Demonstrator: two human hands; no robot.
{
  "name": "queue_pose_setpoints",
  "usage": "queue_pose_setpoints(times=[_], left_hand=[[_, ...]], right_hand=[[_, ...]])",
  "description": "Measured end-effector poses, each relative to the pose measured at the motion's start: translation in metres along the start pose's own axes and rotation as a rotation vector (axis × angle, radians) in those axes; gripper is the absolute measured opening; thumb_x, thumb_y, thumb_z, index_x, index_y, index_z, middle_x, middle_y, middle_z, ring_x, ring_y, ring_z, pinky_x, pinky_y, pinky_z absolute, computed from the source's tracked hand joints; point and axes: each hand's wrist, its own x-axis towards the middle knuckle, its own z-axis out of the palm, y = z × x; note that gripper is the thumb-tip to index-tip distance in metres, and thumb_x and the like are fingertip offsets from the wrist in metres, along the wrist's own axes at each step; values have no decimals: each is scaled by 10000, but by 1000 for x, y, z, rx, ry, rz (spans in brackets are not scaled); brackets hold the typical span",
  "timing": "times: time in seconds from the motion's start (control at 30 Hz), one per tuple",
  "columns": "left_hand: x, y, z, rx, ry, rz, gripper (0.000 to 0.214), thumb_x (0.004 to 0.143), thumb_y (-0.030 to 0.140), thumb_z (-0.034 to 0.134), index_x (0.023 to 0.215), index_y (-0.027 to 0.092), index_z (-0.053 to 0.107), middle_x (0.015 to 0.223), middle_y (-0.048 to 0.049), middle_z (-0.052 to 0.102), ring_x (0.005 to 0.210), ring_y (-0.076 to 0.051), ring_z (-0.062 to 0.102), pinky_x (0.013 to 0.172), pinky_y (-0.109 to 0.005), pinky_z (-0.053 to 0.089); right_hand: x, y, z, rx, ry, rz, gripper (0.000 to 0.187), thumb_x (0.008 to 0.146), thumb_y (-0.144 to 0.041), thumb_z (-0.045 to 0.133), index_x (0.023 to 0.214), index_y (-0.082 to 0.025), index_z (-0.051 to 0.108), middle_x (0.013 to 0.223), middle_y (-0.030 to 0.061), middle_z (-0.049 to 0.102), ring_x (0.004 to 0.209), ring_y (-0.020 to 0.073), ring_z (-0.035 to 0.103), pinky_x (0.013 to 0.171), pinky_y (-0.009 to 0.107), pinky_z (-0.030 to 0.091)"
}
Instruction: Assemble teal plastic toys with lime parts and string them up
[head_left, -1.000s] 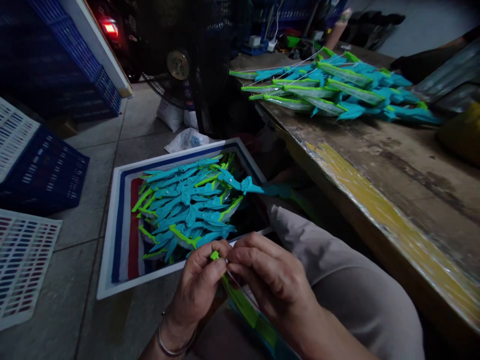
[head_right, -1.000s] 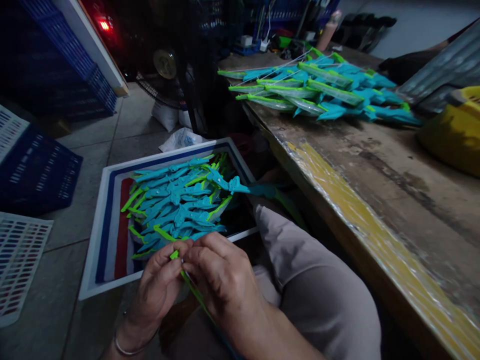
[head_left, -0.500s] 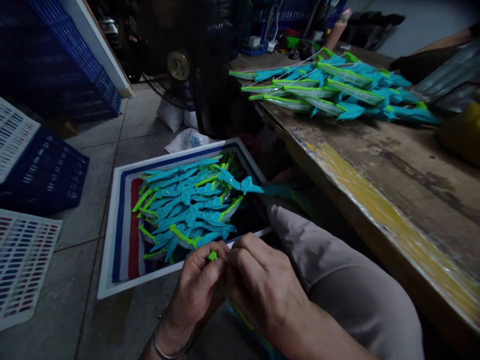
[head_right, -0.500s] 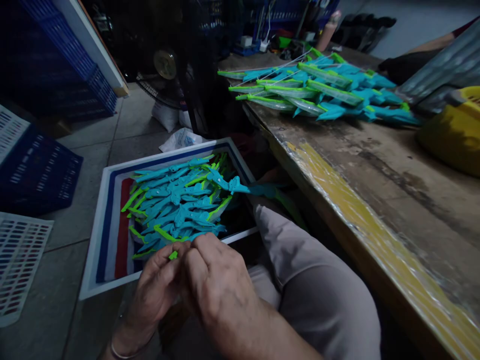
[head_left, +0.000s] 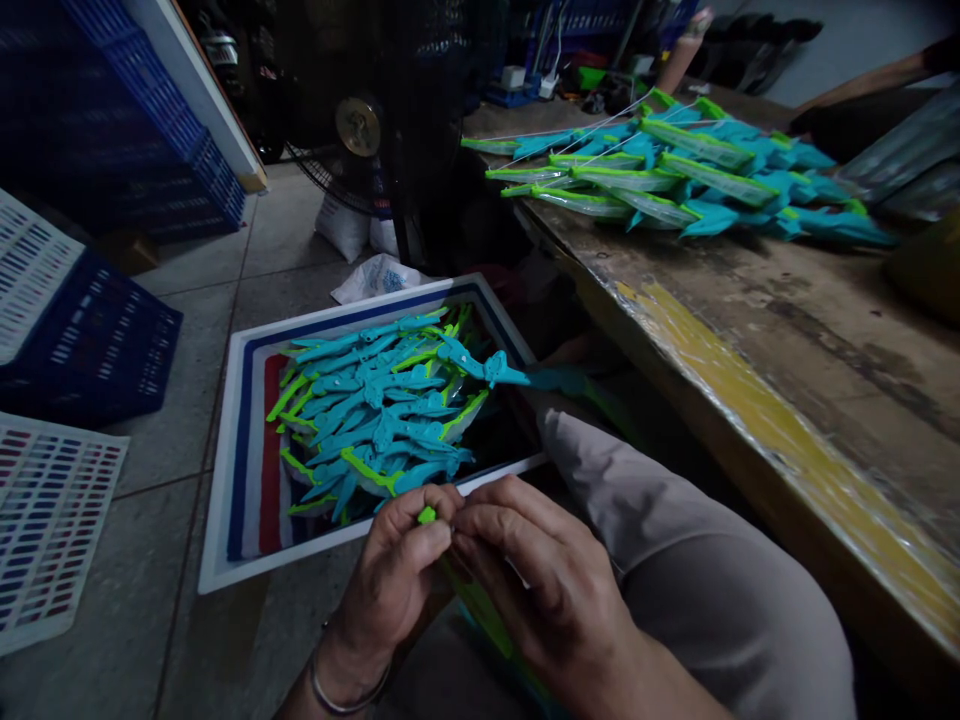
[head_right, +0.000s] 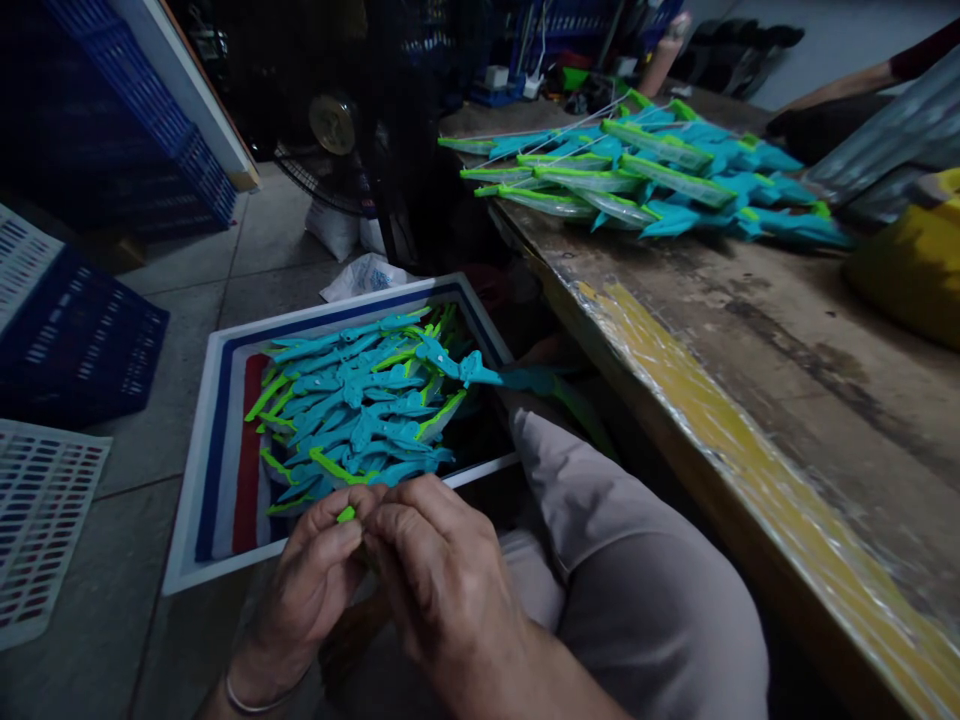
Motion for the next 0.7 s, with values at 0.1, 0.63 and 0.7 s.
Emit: queue_pose_setpoints(times=[0.1, 0.63, 0.7], left_hand=[[-1, -1, -2, -5, -4, -15, 141, 808, 263, 715, 717, 175, 654, 711, 14, 485, 701, -137, 427, 650, -246, 382], [-5, -6, -3, 5, 120, -27, 221, 806, 373, 802, 791, 176, 704, 706, 16, 513, 649, -106, 421, 617, -212, 382], [-6, -7, -3, -5, 104, -15, 218, 823, 362, 784, 762, 179, 682, 704, 14, 504, 660, -112, 434, 612, -213, 381]], right_hand=[[1, 2, -1, -8, -7, -42, 122, 996, -49, 541, 1020, -140, 620, 877, 68, 600, 770, 163, 556, 667, 267, 463], [5, 16, 2, -389, -106, -214, 214, 1003, -23, 469, 834, -150, 506, 790, 30, 487, 730, 173, 414, 610, 312, 334], [6, 16, 1, -387, -44, -184, 235, 1002, -34, 473, 807, -163, 493, 757, 21, 481, 695, 164, 410, 593, 308, 331]])
